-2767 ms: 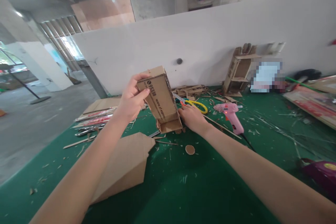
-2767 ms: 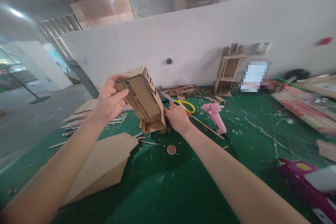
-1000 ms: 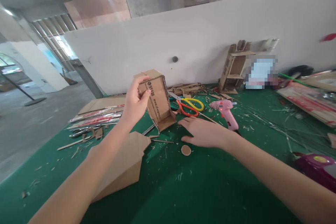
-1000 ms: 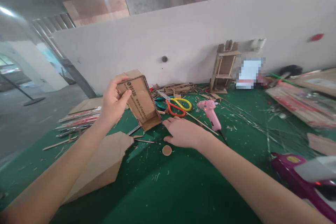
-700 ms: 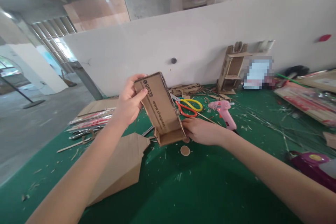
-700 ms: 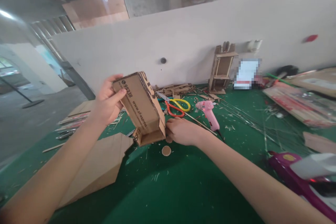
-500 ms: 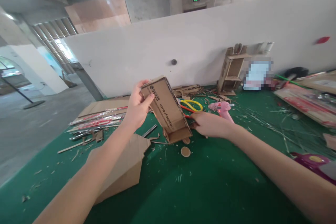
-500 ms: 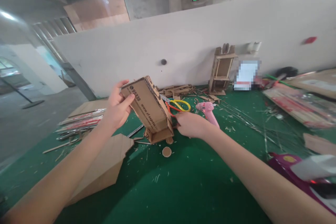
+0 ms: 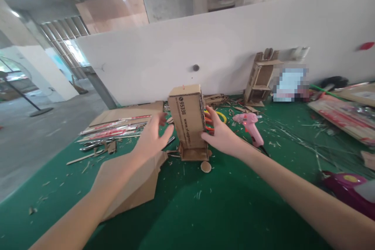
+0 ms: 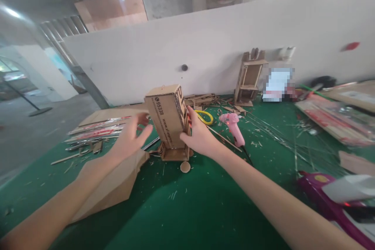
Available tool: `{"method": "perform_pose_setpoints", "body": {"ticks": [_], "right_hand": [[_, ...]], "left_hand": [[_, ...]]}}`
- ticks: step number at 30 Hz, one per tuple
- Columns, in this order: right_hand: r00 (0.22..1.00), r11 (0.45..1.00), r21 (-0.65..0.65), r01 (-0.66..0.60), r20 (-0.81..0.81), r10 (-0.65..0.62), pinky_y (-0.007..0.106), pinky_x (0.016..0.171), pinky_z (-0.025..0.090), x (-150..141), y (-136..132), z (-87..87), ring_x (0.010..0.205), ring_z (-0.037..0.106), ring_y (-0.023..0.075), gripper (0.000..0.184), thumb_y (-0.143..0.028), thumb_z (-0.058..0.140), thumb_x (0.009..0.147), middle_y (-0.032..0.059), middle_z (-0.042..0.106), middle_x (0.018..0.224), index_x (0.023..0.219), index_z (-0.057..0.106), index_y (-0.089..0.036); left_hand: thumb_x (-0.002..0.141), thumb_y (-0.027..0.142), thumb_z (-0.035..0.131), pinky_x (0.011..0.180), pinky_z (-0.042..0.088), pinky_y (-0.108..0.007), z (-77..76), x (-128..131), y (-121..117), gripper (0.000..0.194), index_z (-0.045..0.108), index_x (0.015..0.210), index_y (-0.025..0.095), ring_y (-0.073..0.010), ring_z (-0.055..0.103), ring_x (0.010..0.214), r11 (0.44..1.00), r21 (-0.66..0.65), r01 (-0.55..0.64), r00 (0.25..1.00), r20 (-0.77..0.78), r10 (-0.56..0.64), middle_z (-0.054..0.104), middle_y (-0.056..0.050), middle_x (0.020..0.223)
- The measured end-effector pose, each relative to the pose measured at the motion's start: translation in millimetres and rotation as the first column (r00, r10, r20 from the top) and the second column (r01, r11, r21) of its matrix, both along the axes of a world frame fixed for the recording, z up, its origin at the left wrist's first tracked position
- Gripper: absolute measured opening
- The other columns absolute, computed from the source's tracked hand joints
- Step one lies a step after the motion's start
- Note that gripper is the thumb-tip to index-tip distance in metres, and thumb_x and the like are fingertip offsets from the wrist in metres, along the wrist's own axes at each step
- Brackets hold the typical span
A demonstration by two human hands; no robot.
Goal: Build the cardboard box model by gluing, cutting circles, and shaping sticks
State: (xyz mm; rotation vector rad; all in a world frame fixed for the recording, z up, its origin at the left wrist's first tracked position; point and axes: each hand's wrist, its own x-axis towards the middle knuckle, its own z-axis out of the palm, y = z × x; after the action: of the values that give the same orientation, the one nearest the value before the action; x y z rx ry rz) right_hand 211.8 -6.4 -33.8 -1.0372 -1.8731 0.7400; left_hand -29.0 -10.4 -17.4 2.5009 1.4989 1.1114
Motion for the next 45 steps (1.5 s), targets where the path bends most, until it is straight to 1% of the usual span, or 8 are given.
{"method": "perform_pose_setpoints", "body": {"ticks": [5, 14, 22, 26, 28, 30, 38, 45], "right_hand": [[0.993, 0.993, 0.054, 0.102, 0.055, -0.104, 0.048, 0.103, 0.038, -8, -4, -5.3, 0.126, 0.043, 0.0271, 0.077, -0.014, 0.046, 0.077, 0.0133, 0.039, 0.143, 0.146, 0.012, -0.019], [0.993, 0.995, 0.075, 0.068, 0.094, -0.075, 0.048, 0.101, 0.041, -6, 1, -13.5, 0.125, 0.045, 0.0278, 0.085, -0.015, 0.048, 0.078, 0.0164, 0.033, 0.146, 0.148, 0.0, -0.017], [0.992, 0.995, 0.074, 0.064, 0.102, -0.072, 0.046, 0.105, 0.037, -3, -1, -9.3, 0.126, 0.044, 0.0256, 0.08, -0.013, 0.047, 0.079, 0.0144, 0.04, 0.142, 0.147, 0.005, -0.017], [0.989, 0.996, 0.042, 0.073, 0.126, -0.078, 0.045, 0.105, 0.037, 1, 1, -7.9, 0.126, 0.045, 0.0257, 0.078, -0.013, 0.047, 0.08, 0.0147, 0.044, 0.139, 0.147, 0.008, -0.017], [0.989, 0.996, 0.027, 0.083, 0.12, -0.086, 0.045, 0.105, 0.036, 3, 4, -8.5, 0.127, 0.043, 0.0254, 0.079, -0.012, 0.047, 0.08, 0.0154, 0.044, 0.139, 0.147, 0.006, -0.016], [0.993, 0.997, 0.004, 0.081, 0.091, -0.081, 0.045, 0.106, 0.034, 6, 10, -10.9, 0.128, 0.042, 0.0242, 0.081, -0.012, 0.048, 0.08, 0.015, 0.042, 0.141, 0.148, 0.003, -0.017], [0.997, 1.0, -0.028, -0.01, -0.081, 0.008, 0.043, 0.107, 0.034, 1, 12, -16.4, 0.128, 0.043, 0.0196, 0.08, -0.012, 0.046, 0.083, 0.0093, 0.035, 0.147, 0.147, 0.0, -0.025], [0.998, 0.998, 0.056, 0.039, -0.045, -0.036, 0.04, 0.11, 0.029, -37, -16, -36.1, 0.135, 0.031, 0.0203, 0.069, -0.016, 0.044, 0.084, 0.0116, 0.032, 0.148, 0.146, 0.013, -0.019]], "left_hand": [[0.081, 0.049, 0.05, 0.084, 0.046, -0.043, -29.9, -18, -15, 0.048, 0.052, 0.122, 0.022, -0.0321, 0.053, 0.108, 0.962, -0.271, -0.042, 0.863, -0.496, -0.102, 0.053, -0.012, 0.124], [0.088, 0.029, 0.041, 0.068, 0.046, -0.032, -19.9, -40, 25, 0.023, 0.056, 0.103, 0.022, -0.0256, 0.063, 0.09, 0.938, -0.157, -0.31, 0.749, -0.647, 0.14, 0.066, -0.008, 0.098], [0.085, 0.013, 0.039, 0.083, 0.04, -0.053, -6.6, -38, 53, 0.031, 0.051, 0.113, 0.014, -0.0375, 0.053, 0.108, 0.885, -0.007, -0.465, 0.683, -0.639, 0.354, 0.059, -0.023, 0.113], [0.076, 0.023, 0.057, 0.087, 0.043, -0.035, 5.8, -23, 37, 0.035, 0.058, 0.11, 0.025, -0.0268, 0.054, 0.108, 0.962, -0.221, -0.163, 0.742, -0.67, -0.028, 0.059, -0.008, 0.116], [0.078, 0.026, 0.054, 0.082, 0.045, -0.03, 7.5, -14, 23, 0.028, 0.06, 0.105, 0.025, -0.0227, 0.057, 0.101, 0.927, -0.372, 0.05, 0.733, -0.617, -0.287, 0.06, -0.005, 0.109], [0.085, 0.025, 0.044, 0.075, 0.046, -0.03, 6.3, -10, 12, 0.023, 0.061, 0.099, 0.023, -0.0215, 0.059, 0.092, 0.915, -0.391, 0.099, 0.735, -0.591, -0.332, 0.061, -0.006, 0.103], [0.085, 0.02, 0.042, 0.078, 0.044, -0.039, -8.0, -48, 29, 0.018, 0.06, 0.081, 0.018, -0.0283, 0.062, 0.088, 0.979, -0.143, -0.149, 0.758, -0.652, 0.02, 0.064, -0.012, 0.086], [0.087, 0.029, 0.04, 0.082, 0.046, -0.046, 1.4, -48, 41, 0.029, 0.055, 0.108, 0.016, -0.0337, 0.059, 0.102, 0.963, -0.057, -0.262, 0.884, -0.415, 0.216, 0.063, -0.016, 0.106]]}}
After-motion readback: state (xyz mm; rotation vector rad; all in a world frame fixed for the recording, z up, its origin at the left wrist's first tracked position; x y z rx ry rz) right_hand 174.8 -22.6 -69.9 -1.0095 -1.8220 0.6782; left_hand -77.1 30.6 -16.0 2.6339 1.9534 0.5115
